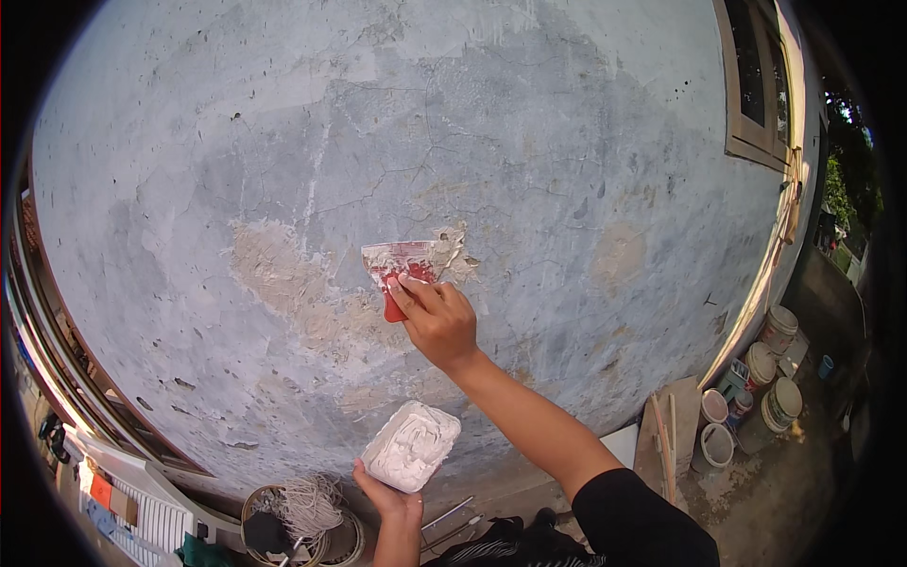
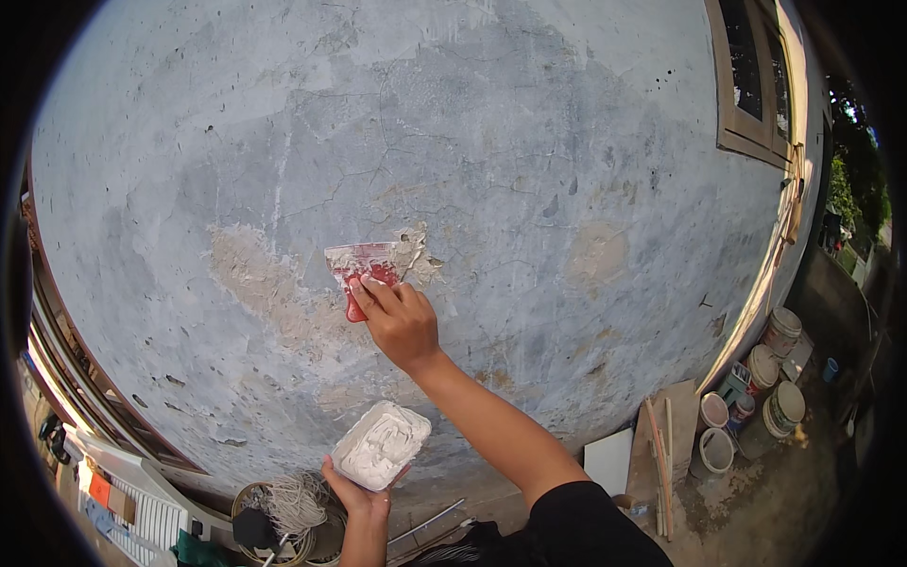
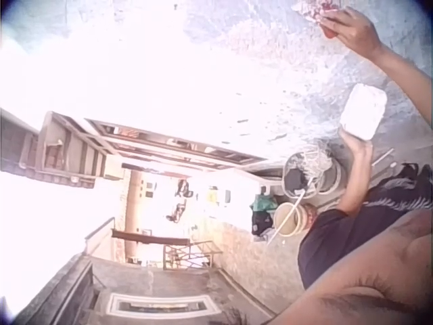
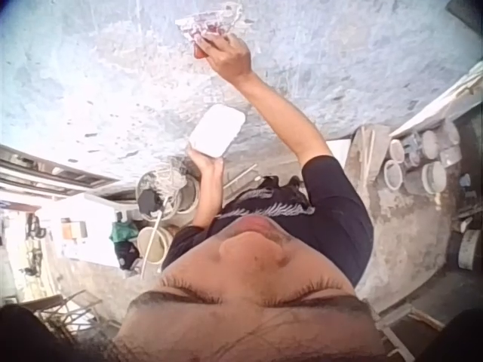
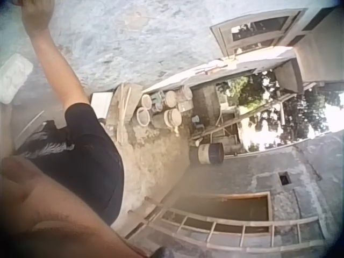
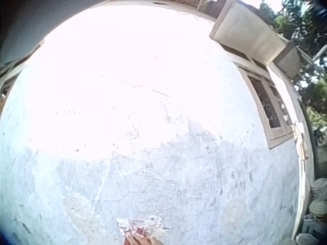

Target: Using a putty knife and wall filler to patch holes and cracks in a wall.

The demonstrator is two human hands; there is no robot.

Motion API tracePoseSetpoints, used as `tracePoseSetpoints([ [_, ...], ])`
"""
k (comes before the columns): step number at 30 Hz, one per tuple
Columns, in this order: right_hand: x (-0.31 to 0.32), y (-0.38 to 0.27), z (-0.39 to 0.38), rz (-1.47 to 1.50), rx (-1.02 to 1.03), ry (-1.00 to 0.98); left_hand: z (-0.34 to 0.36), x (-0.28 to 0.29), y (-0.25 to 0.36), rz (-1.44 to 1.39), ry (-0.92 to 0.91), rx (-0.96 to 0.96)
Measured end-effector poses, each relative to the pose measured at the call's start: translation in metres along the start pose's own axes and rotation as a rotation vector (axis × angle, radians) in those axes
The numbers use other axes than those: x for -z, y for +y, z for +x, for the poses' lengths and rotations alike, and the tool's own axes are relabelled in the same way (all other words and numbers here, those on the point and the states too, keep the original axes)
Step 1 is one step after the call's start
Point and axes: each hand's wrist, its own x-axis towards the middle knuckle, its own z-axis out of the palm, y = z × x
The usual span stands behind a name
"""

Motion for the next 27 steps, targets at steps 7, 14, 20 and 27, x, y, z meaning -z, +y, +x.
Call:
tracePoseSetpoints([
  [7, 0.014, -0.02, -0.02, 0.093, 0.053, -0.079, -0.003, 0.002, -0.003, -0.014, -0.034, 0.013],
  [14, 0.073, -0.007, -0.008, 0.462, -0.252, -0.031, -0.005, 0.012, 0.003, -0.031, -0.015, -0.007],
  [20, 0.061, 0.056, 0.004, 1.106, -1.024, 0.134, -0.005, 0.014, 0.003, -0.039, -0.015, -0.023],
  [27, 0.036, 0.073, -0.019, 0.714, -1.058, 0.222, -0.008, 0.003, 0.001, -0.025, -0.04, 0.004],
])
